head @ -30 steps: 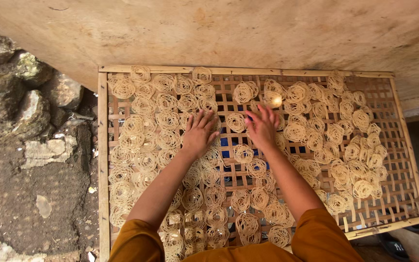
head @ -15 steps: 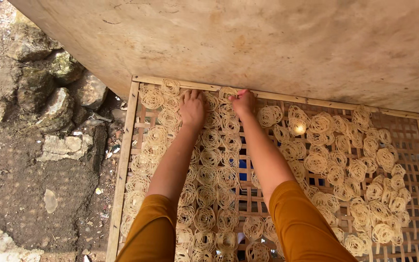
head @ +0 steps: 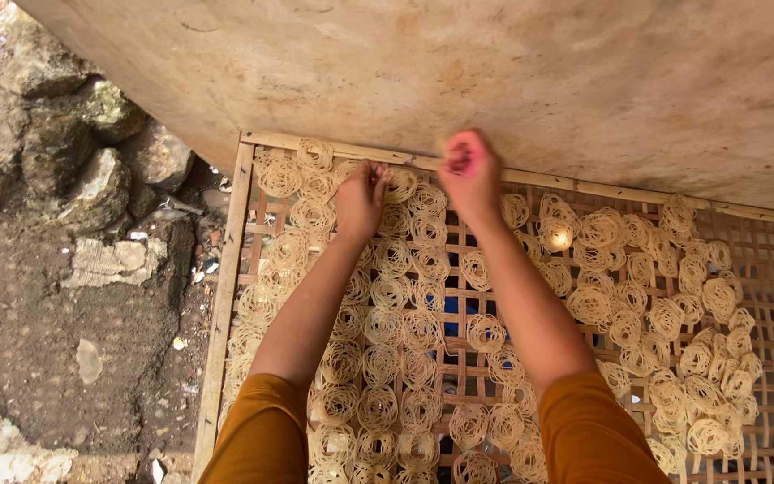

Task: The person arranges dried noodle nests one at a time across a bamboo lattice drying tray, picking up nests and placing them in open grid spots. At the end the person lifts and carries the filled tray.

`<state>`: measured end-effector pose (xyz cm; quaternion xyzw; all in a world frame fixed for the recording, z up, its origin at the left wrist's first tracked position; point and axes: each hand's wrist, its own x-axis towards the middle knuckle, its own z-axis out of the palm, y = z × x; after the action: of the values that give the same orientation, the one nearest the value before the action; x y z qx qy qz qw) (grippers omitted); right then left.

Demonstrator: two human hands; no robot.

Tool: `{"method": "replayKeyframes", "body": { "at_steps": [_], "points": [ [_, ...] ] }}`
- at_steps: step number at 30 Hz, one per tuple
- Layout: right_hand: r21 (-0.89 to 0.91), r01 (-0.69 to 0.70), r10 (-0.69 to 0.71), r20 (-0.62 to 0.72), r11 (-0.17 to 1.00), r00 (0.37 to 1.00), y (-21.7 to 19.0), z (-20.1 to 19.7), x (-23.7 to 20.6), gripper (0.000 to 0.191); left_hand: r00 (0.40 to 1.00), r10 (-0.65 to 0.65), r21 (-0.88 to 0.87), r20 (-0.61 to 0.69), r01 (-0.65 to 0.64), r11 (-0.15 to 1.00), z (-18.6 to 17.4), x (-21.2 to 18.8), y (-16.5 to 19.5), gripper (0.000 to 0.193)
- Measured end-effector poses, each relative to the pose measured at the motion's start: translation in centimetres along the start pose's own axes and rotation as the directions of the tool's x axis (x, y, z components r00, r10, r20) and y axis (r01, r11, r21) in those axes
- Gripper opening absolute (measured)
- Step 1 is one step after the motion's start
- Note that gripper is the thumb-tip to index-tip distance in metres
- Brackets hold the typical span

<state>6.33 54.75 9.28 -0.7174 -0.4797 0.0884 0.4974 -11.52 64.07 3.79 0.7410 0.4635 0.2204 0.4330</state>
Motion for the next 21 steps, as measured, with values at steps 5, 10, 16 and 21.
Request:
{"method": "replayKeyframes", "body": {
  "at_steps": [5, 10, 16, 21],
  "points": [
    [-0.678, 0.116, -0.003, 0.165, 0.726, 0.986, 0.7, -6.7, -3.6, 0.026, 0.788, 0.475, 0.148, -0.391, -0.455, 0.878, -0.9, -0.2, 1.6, 0.007],
    [-0.498, -0.189, 0.388, 0.334, 0.846, 0.859, 4.4, -0.5, -4.4, 0.038, 0.878, 0.478, 0.460, 0.041, -0.441, 0.771, -1.2, -1.3, 0.8, 0.015],
    [-0.245, -0.557, 0.607, 0.273, 0.794, 0.746, 4.4, 2.2, -2.1, 0.039, 0.903, 0.427, 0.688, -0.047, -0.280, 0.669, 0.3, -5.6, -1.1, 0.033],
    [0.079, -0.616, 0.606, 0.121, 0.784, 0.786, 2.0, -1.2, -3.1, 0.019, 0.937, 0.348, 0.685, 0.014, -0.263, 0.680, 0.0, -6.6, -0.1, 0.041]
  ]
}}
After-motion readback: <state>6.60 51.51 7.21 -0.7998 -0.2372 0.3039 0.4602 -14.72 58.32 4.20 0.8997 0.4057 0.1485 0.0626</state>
